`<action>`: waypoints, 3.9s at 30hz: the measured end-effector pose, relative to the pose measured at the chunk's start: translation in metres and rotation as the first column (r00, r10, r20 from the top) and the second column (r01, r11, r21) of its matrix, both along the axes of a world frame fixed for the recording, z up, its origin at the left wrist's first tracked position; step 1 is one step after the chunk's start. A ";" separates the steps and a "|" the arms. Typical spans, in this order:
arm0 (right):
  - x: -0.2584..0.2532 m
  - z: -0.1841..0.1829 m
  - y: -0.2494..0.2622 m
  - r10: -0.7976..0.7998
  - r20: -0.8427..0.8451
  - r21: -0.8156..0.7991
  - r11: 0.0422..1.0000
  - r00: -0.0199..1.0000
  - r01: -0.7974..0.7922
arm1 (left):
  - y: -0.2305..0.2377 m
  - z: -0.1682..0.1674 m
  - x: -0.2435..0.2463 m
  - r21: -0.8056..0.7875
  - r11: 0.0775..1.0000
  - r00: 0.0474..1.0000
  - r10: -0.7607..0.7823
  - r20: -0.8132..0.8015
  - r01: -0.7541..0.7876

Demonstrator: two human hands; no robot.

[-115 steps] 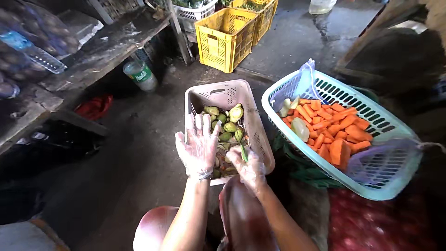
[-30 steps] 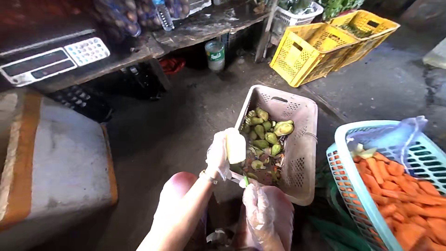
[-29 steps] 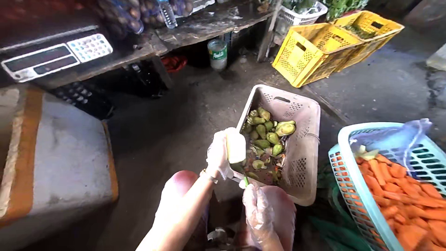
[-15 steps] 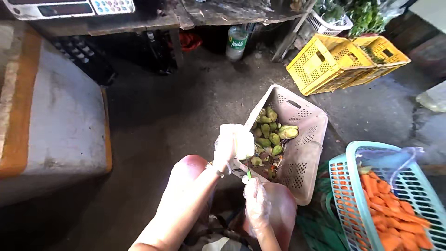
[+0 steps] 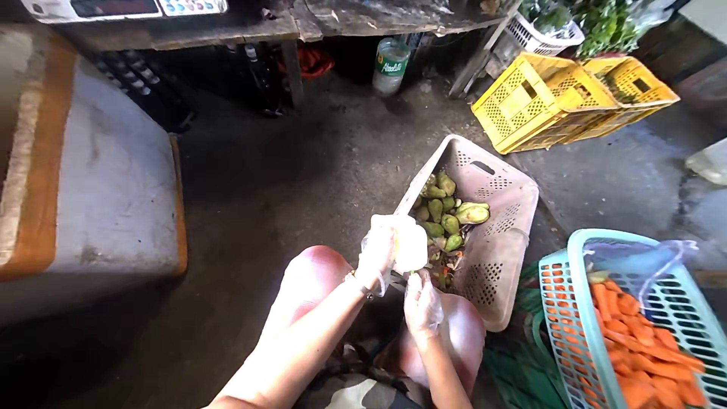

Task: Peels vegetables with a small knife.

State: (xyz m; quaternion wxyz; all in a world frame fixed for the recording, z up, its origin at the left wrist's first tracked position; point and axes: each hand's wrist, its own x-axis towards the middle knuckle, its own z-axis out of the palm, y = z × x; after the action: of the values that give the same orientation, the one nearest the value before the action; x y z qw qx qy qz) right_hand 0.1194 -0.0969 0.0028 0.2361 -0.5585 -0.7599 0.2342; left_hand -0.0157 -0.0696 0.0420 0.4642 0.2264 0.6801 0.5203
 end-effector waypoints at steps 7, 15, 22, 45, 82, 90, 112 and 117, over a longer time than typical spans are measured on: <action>0.000 0.017 0.019 0.041 0.081 -0.112 0.993 0.996 -0.032 | 0.003 -0.019 0.003 0.172 0.980 0.971 0.060 0.233 -0.102; 0.008 0.022 0.039 0.086 0.156 0.020 0.996 0.984 -0.090 | 0.001 -0.020 -0.002 0.142 0.990 0.904 -0.065 0.423 0.004; 0.012 0.034 0.048 0.050 0.302 -0.012 0.999 0.952 -0.048 | -0.005 -0.016 -0.021 0.245 0.952 0.845 -0.279 0.457 0.182; 0.048 0.050 0.116 -0.067 0.243 -0.418 0.893 0.968 0.167 | 0.034 0.008 0.000 0.018 0.881 0.860 -0.465 0.211 0.472; 0.248 0.032 0.016 -0.595 -0.716 -0.012 0.532 0.364 0.847 | 0.176 0.071 0.298 -0.147 0.414 0.312 -0.837 -0.449 0.898; 0.176 0.027 0.022 -0.529 -0.602 -0.191 0.822 0.598 0.536 | 0.119 0.036 0.129 0.258 0.761 0.666 -0.646 0.372 0.595; 0.037 0.032 0.025 0.046 -0.237 0.088 0.996 0.970 -0.026 | 0.033 -0.011 -0.012 0.414 0.884 0.326 -0.333 0.885 -0.220; 0.030 0.035 0.022 0.162 -0.018 0.237 0.959 0.987 -0.153 | 0.029 -0.023 -0.017 0.457 0.867 0.359 -0.368 0.857 -0.201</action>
State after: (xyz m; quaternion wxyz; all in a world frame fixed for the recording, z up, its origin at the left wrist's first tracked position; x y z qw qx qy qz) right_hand 0.1492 -0.0749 0.0378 0.2954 -0.4600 -0.8197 0.1710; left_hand -0.0329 -0.0406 0.0193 0.7180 0.0381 0.1287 0.6830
